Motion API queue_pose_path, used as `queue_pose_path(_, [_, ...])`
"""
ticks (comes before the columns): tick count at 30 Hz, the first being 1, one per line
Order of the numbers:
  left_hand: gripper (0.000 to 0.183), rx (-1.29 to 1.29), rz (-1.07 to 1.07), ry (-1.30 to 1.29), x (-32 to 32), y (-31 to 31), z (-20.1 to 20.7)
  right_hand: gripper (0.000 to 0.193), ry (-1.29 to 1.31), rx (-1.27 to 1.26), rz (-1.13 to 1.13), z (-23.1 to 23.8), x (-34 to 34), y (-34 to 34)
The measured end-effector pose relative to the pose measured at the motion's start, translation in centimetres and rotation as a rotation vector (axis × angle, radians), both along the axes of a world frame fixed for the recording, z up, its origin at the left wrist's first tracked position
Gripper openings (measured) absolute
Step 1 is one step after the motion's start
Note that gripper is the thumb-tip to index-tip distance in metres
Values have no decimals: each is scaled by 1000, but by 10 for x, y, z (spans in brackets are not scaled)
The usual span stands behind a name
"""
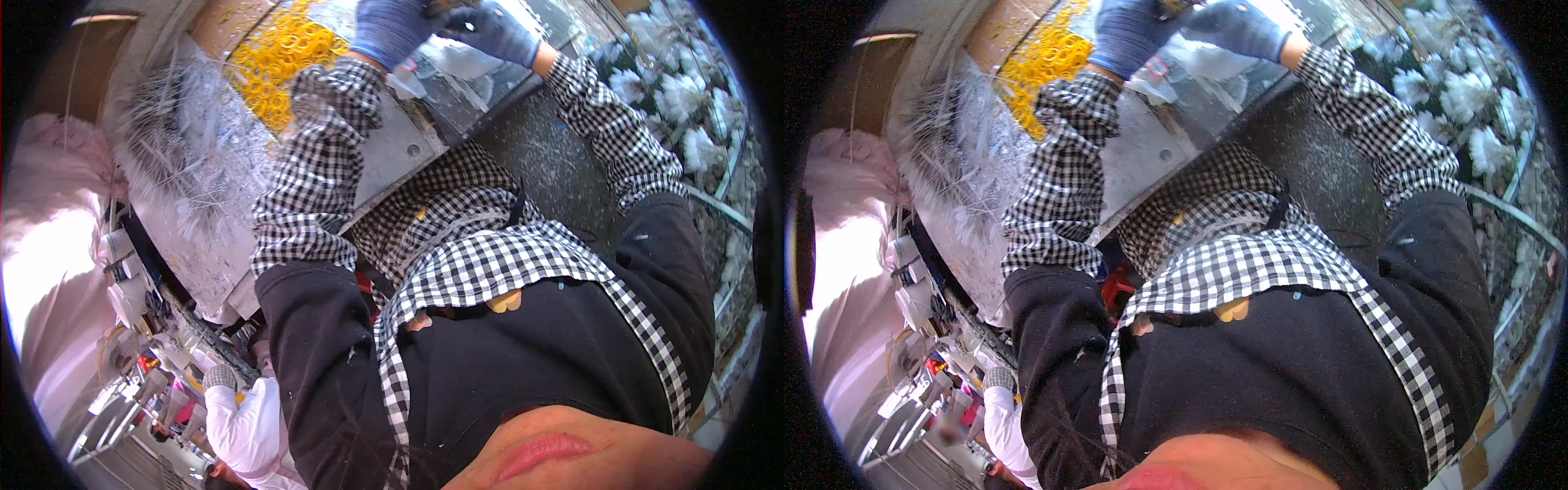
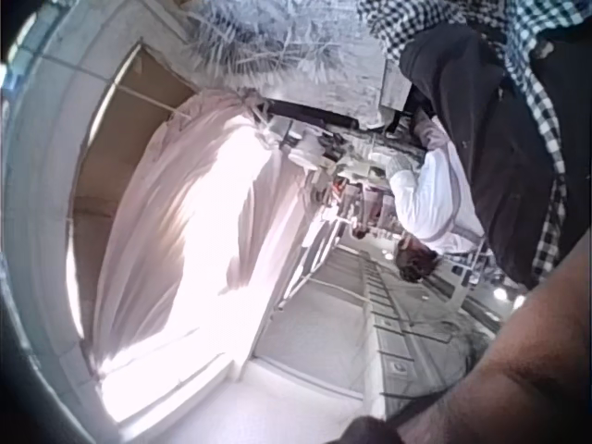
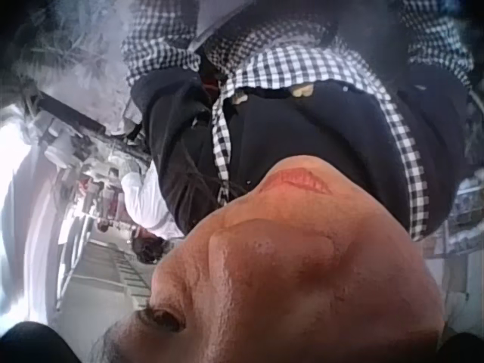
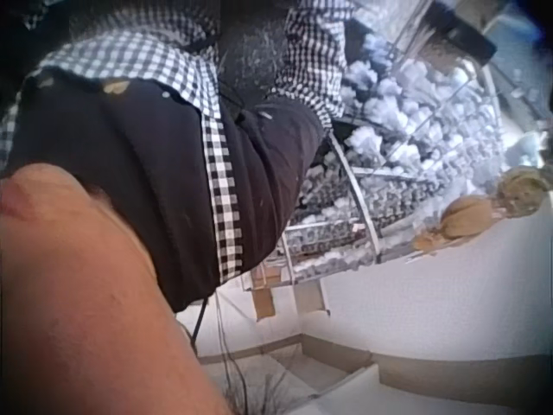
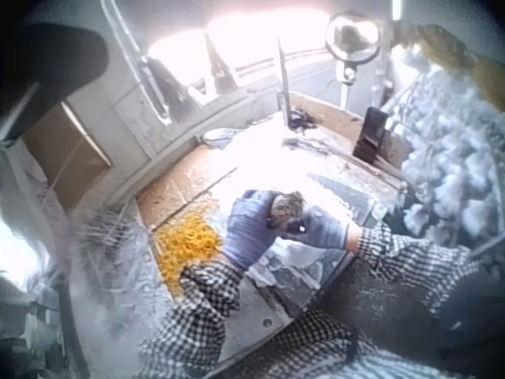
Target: Assembling bundles of white artificial branches and securing them with rubber bands on a factory workbench.
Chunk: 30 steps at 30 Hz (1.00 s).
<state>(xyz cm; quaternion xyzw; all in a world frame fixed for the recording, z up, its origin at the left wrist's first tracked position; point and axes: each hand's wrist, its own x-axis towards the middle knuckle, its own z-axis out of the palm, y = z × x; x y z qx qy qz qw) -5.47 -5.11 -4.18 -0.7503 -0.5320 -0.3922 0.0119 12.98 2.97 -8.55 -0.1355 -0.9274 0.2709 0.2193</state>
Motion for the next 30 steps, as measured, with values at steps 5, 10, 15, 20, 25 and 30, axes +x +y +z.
queue_pose_path(5, [39,46,142,23,-12,-1,-45,15,-74,-4,12,-13,-13,-8])
queue_pose_path(10, [43,174,410,-409,27,-36,-15,19,128,85,-21,25,3,-12])
queue_pose_path(15, [60,-257,-90,-2095,40,-143,-33,13,173,71,-87,146,-3,-39])
queue_pose_path(20, [57,-527,-49,-2280,30,-201,-11,17,233,274,301,206,-102,-58])
queue_pose_path(25, [40,97,247,-1266,-91,-219,70,38,485,873,330,245,-266,-53])
queue_pose_path(30, [42,294,872,-134,-259,-196,93,30,799,922,319,227,-397,10])
